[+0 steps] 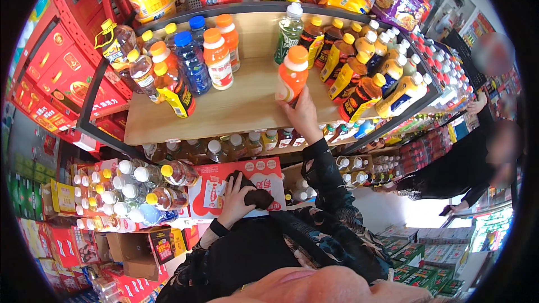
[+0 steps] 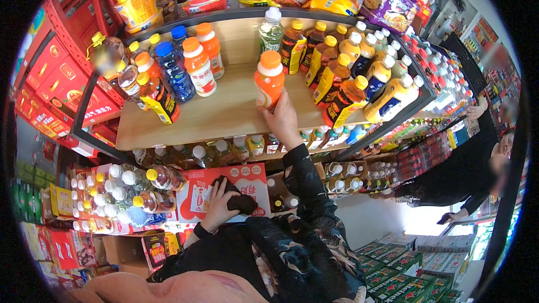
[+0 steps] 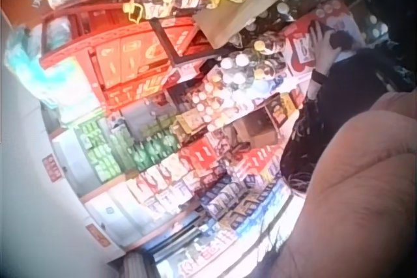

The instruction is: The person arranges various bottled beverages on a store shelf. They pick up bottles from a cardboard box and place them on the shelf, organizing them by type and color. The person handles multiple bottles, including orange juice, water, and other drinks, ensuring they are neatly aligned.

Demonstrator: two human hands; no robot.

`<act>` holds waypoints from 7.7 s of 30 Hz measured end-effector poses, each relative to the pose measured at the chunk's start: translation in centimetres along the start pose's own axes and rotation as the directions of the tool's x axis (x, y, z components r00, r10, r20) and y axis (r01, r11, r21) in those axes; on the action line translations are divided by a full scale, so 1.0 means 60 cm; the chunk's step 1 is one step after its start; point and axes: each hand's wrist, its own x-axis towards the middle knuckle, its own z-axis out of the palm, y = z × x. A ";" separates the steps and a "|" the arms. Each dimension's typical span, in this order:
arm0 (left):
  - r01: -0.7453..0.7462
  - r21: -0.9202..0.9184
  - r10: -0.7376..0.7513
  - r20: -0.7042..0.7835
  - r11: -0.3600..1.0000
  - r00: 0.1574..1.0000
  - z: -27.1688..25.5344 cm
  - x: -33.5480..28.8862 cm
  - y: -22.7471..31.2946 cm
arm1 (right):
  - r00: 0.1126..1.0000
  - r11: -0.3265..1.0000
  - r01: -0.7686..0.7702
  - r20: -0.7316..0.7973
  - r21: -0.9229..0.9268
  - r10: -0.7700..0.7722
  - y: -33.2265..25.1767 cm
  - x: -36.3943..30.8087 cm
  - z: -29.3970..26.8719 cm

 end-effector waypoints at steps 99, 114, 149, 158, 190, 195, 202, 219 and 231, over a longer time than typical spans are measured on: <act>-0.067 0.040 0.067 0.000 0.997 0.998 -0.003 -0.001 -0.003 | 0.961 0.987 -0.152 -0.243 -0.061 0.133 0.004 -0.091 -0.151; -0.027 0.021 0.026 0.028 0.999 0.999 -0.008 -0.005 -0.002 | 0.943 0.981 -0.190 -0.272 0.024 0.190 0.021 -0.083 -0.128; 0.038 0.011 -0.038 -0.039 0.999 0.999 -0.023 -0.037 0.013 | 0.861 0.926 0.273 0.364 0.262 -0.357 -0.192 -0.042 0.028; 0.045 -0.055 -0.056 -0.203 0.997 0.978 0.015 -0.043 -0.016 | 0.645 0.665 0.707 0.168 0.240 -0.746 -0.374 0.238 0.200; -0.127 -0.288 -0.173 -0.814 0.949 0.554 -0.284 0.219 -0.005 | 0.620 0.729 0.670 0.433 0.142 -0.654 -0.395 0.190 0.143; -0.202 -0.219 -0.058 -0.801 0.955 0.596 -0.268 0.202 0.003 | 0.713 0.799 0.588 0.384 0.127 -0.586 -0.333 0.151 0.058; -0.393 -0.550 -0.046 -0.621 0.737 0.782 -0.238 0.239 0.001 | 0.822 0.859 0.503 0.257 0.093 -0.509 -0.245 0.099 -0.041; -0.303 -0.425 -0.002 -0.582 0.853 0.813 -0.229 0.289 0.008 | 1.000 0.940 0.006 0.015 -0.340 -0.001 -0.126 -0.061 -0.465; -0.217 -0.359 -0.043 -0.595 0.908 0.802 -0.231 0.289 -0.007 | 0.982 0.870 0.053 -0.134 -0.490 -0.135 0.081 0.078 -0.456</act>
